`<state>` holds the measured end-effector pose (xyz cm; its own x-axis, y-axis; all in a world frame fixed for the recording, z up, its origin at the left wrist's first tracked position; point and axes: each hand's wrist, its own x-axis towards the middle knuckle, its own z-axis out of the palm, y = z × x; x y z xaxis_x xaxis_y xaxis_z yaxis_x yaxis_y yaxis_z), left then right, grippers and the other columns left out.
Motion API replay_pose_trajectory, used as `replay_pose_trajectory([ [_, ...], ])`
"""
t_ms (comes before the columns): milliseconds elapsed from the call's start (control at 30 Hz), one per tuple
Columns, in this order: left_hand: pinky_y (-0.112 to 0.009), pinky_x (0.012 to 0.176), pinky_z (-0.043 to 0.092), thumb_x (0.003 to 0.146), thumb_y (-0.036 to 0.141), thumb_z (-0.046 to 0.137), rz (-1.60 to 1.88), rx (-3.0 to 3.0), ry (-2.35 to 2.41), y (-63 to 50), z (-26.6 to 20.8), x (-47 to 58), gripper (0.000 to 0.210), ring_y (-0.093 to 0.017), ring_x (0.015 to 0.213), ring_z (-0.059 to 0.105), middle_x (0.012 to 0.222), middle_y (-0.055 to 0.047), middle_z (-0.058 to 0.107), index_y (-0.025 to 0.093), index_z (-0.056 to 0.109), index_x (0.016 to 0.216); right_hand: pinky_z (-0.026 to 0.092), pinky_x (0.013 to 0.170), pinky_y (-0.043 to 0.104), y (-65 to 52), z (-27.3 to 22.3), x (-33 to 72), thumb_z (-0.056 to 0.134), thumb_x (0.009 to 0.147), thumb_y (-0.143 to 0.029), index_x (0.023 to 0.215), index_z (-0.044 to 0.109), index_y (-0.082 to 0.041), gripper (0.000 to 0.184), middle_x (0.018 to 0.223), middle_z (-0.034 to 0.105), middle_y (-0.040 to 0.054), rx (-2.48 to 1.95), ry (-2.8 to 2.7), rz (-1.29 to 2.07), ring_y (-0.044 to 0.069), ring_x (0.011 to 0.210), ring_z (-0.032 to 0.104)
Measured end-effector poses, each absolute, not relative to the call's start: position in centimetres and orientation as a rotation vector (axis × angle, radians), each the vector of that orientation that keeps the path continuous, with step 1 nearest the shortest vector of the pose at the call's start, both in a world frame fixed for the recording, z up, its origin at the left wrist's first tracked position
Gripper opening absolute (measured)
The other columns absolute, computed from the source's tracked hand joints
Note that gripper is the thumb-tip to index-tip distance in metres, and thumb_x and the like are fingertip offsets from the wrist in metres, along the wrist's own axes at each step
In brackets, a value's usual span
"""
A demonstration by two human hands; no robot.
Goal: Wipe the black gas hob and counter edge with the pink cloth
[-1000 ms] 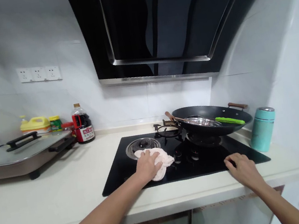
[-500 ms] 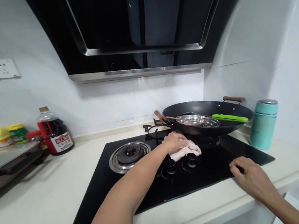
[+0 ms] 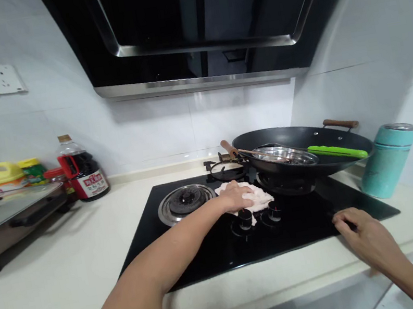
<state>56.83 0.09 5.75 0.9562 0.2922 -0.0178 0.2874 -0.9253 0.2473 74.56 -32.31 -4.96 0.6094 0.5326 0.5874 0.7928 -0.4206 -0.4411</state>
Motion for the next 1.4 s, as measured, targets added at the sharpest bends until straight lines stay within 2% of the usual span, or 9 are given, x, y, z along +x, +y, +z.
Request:
replay_pose_trajectory([
  [133, -0.062, 0.116, 0.03, 0.093, 0.058, 0.053, 0.029, 2.906, 0.633, 0.4, 6.3, 52.4, 0.053, -0.034, 0.137, 0.045, 0.14, -0.008, 0.054, 0.042, 0.059, 0.142, 0.049, 0.089, 0.04, -32.3, -5.1, 74.8, 0.045, 0.09, -0.052, 0.078, 0.069, -0.026, 0.037, 0.099, 0.074, 0.0065, -2.146, -1.034, -0.477, 0.027, 0.099, 0.067],
  [500, -0.062, 0.115, 0.025, 0.09, 0.049, 0.057, 0.082, 3.013, 0.675, -4.7, 6.6, 42.5, 0.046, -0.034, 0.129, 0.048, 0.135, -0.012, 0.059, 0.033, 0.068, 0.131, 0.048, 0.08, 0.041, -32.1, -5.8, 75.4, 0.041, 0.089, -0.053, 0.082, 0.069, -0.024, 0.04, 0.1, 0.074, 0.0097, -2.227, -1.059, -0.548, 0.029, 0.096, 0.066],
  [733, -0.06, 0.121, 0.02, 0.082, 0.061, 0.066, 0.095, 2.954, 0.458, -8.8, 6.6, 37.4, 0.044, -0.036, 0.134, 0.047, 0.135, -0.011, 0.057, 0.032, 0.073, 0.115, 0.048, 0.075, 0.042, -31.7, -6.1, 75.5, 0.04, 0.088, -0.054, 0.079, 0.068, -0.025, 0.041, 0.097, 0.073, 0.0103, -2.239, -1.088, -0.623, 0.031, 0.091, 0.066],
  [867, -0.065, 0.122, 0.016, 0.091, 0.076, 0.046, 0.01, 2.805, 0.535, -10.5, 6.6, 38.6, 0.056, -0.037, 0.147, 0.037, 0.144, -0.014, 0.053, 0.028, 0.072, 0.107, 0.047, 0.072, 0.041, -31.7, -6.1, 75.4, 0.04, 0.088, -0.054, 0.078, 0.068, -0.026, 0.041, 0.098, 0.073, 0.0101, -2.26, -1.1, -0.623, 0.031, 0.09, 0.065],
  [967, -0.066, 0.123, 0.014, 0.092, 0.073, 0.043, 0.022, 2.774, 0.531, -12.0, 5.8, 40.6, 0.06, -0.039, 0.149, 0.034, 0.151, -0.016, 0.048, 0.027, 0.069, 0.121, 0.047, 0.071, 0.042, -31.8, -6.2, 75.7, 0.042, 0.087, -0.054, 0.078, 0.068, -0.027, 0.039, 0.098, 0.073, 0.01, -2.264, -1.104, -0.591, 0.031, 0.089, 0.065],
  [1067, -0.067, 0.124, 0.011, 0.085, 0.079, 0.05, 0.145, 2.8, 0.503, -13.0, 4.6, 41.9, 0.086, -0.042, 0.15, 0.031, 0.159, -0.017, 0.04, 0.03, 0.042, 0.156, 0.047, 0.072, 0.045, -31.8, -6.4, 76.2, 0.045, 0.084, -0.053, 0.073, 0.068, -0.028, 0.036, 0.096, 0.073, 0.012, -2.247, -1.086, -0.545, 0.033, 0.088, 0.065],
  [1133, -0.066, 0.124, 0.011, 0.083, 0.083, 0.05, 0.186, 2.81, 0.521, -12.7, 4.0, 42.1, 0.095, -0.042, 0.151, 0.03, 0.161, -0.016, 0.038, 0.033, 0.034, 0.162, 0.046, 0.072, 0.048, -31.7, -6.4, 76.7, 0.049, 0.081, -0.052, 0.07, 0.068, -0.029, 0.032, 0.096, 0.074, 0.0146, -2.23, -1.074, -0.494, 0.034, 0.087, 0.065],
  [1267, -0.064, 0.121, 0.021, 0.082, 0.084, 0.05, 0.135, 2.867, 0.601, -9.6, 4.0, 41.2, 0.084, -0.04, 0.15, 0.035, 0.162, -0.012, 0.043, 0.037, 0.053, 0.151, 0.044, 0.072, 0.051, -31.6, -6.2, 77.4, 0.052, 0.073, -0.051, 0.064, 0.069, -0.033, 0.026, 0.097, 0.074, 0.0176, -2.215, -1.042, -0.422, 0.035, 0.084, 0.064],
  [1400, -0.061, 0.121, 0.022, 0.089, 0.08, 0.044, 0.148, 2.825, 0.964, -4.3, 5.1, 37.1, 0.072, -0.036, 0.151, 0.035, 0.167, -0.004, 0.042, 0.041, 0.055, 0.149, 0.042, 0.071, 0.051, -31.6, -6.1, 77.7, 0.052, 0.071, -0.051, 0.064, 0.07, -0.032, 0.027, 0.1, 0.074, 0.0195, -2.244, -1.018, -0.417, 0.036, 0.082, 0.064],
])
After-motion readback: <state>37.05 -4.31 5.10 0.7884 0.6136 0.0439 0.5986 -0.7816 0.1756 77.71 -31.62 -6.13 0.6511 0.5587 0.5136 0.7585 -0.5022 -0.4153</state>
